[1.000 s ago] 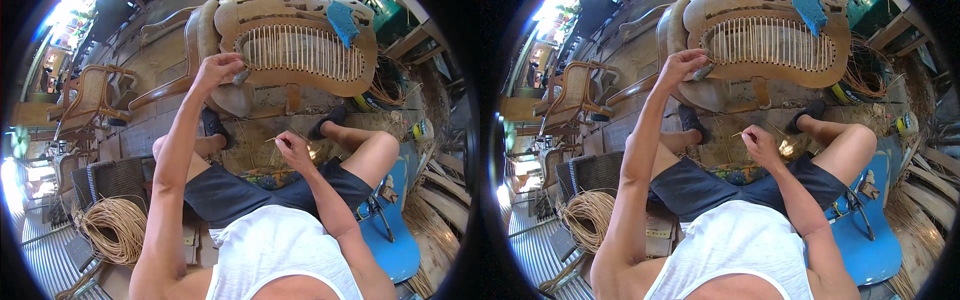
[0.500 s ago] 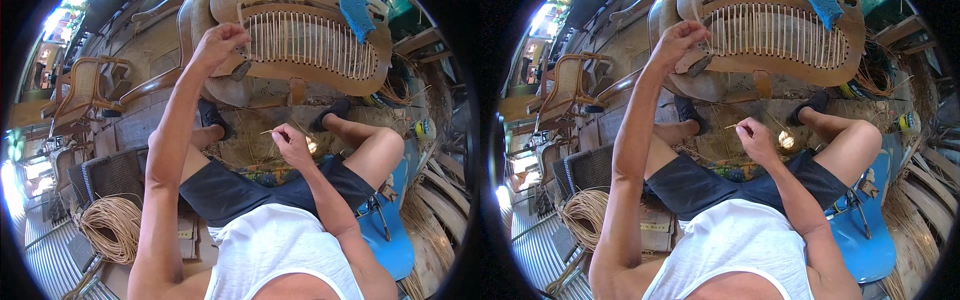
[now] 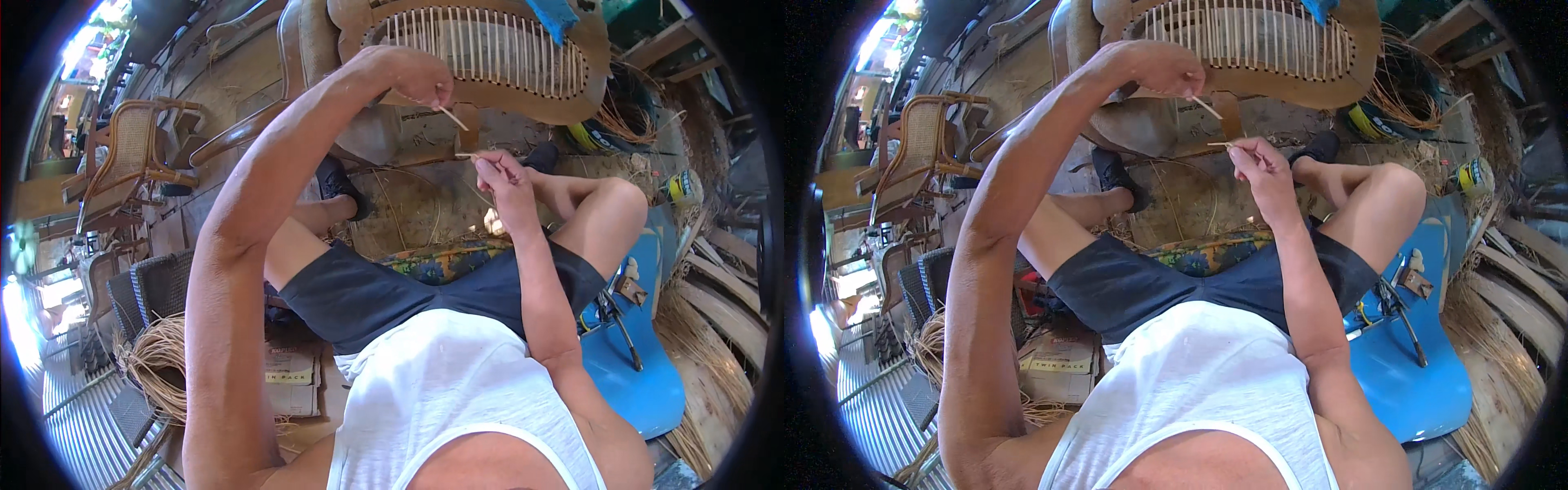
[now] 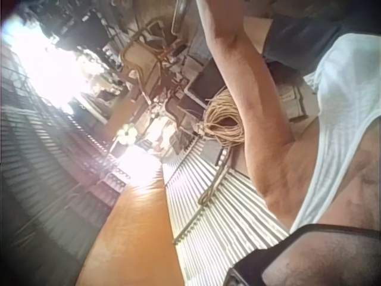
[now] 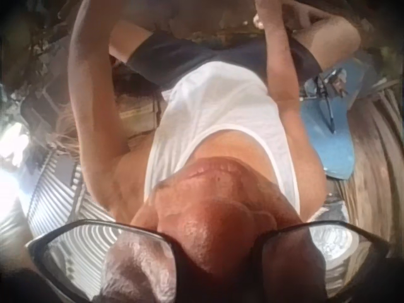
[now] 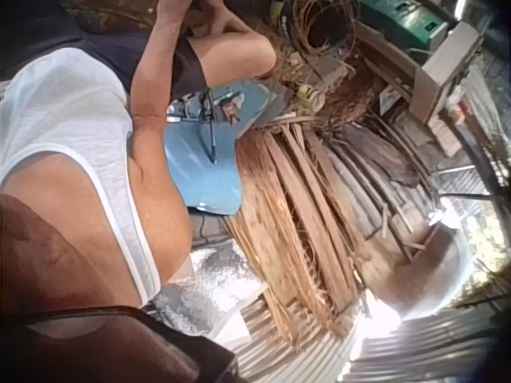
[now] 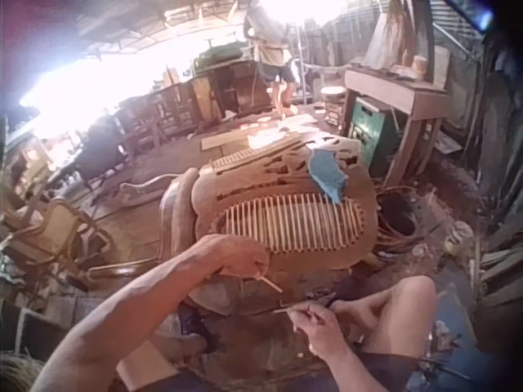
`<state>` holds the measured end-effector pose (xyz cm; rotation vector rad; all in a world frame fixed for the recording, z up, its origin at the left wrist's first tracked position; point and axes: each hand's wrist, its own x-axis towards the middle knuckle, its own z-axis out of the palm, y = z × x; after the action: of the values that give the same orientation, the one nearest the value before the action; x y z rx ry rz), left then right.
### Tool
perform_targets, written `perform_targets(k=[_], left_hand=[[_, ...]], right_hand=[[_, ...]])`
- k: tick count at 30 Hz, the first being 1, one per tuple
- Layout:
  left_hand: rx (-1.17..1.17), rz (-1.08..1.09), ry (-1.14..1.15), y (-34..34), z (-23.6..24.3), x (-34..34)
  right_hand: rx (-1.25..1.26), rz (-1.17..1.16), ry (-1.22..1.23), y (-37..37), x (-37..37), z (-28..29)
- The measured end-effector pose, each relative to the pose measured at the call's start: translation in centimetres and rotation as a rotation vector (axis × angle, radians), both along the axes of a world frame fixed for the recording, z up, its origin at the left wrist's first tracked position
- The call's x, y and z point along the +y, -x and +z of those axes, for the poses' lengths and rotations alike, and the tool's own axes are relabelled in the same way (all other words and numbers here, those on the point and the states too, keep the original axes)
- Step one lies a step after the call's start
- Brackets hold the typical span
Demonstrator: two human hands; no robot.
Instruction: Repairing the cane or wicker backing of a wooden chair using hand tools and replacement weaving strips.
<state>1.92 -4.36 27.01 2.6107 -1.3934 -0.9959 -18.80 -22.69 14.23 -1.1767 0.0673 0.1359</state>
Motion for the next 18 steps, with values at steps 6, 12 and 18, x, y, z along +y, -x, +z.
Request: perform_targets(k=[6,12,18], left_hand=[[-0.020,0.036,-0.167,2.5,0.9,-0.5],[-0.204,0.059,-0.110,4.0,0.3,0.0],[-0.454,0.563,0.714,13.6,0.3,1.0]], right_hand=[[-0.078,0.064,0.317,-2.1,1.7,3.1],[-0.036,0.181,0.332,-4.9,3.0,2.2],[0.054,0.066,0.077,-4.7,3.4,0.7]])
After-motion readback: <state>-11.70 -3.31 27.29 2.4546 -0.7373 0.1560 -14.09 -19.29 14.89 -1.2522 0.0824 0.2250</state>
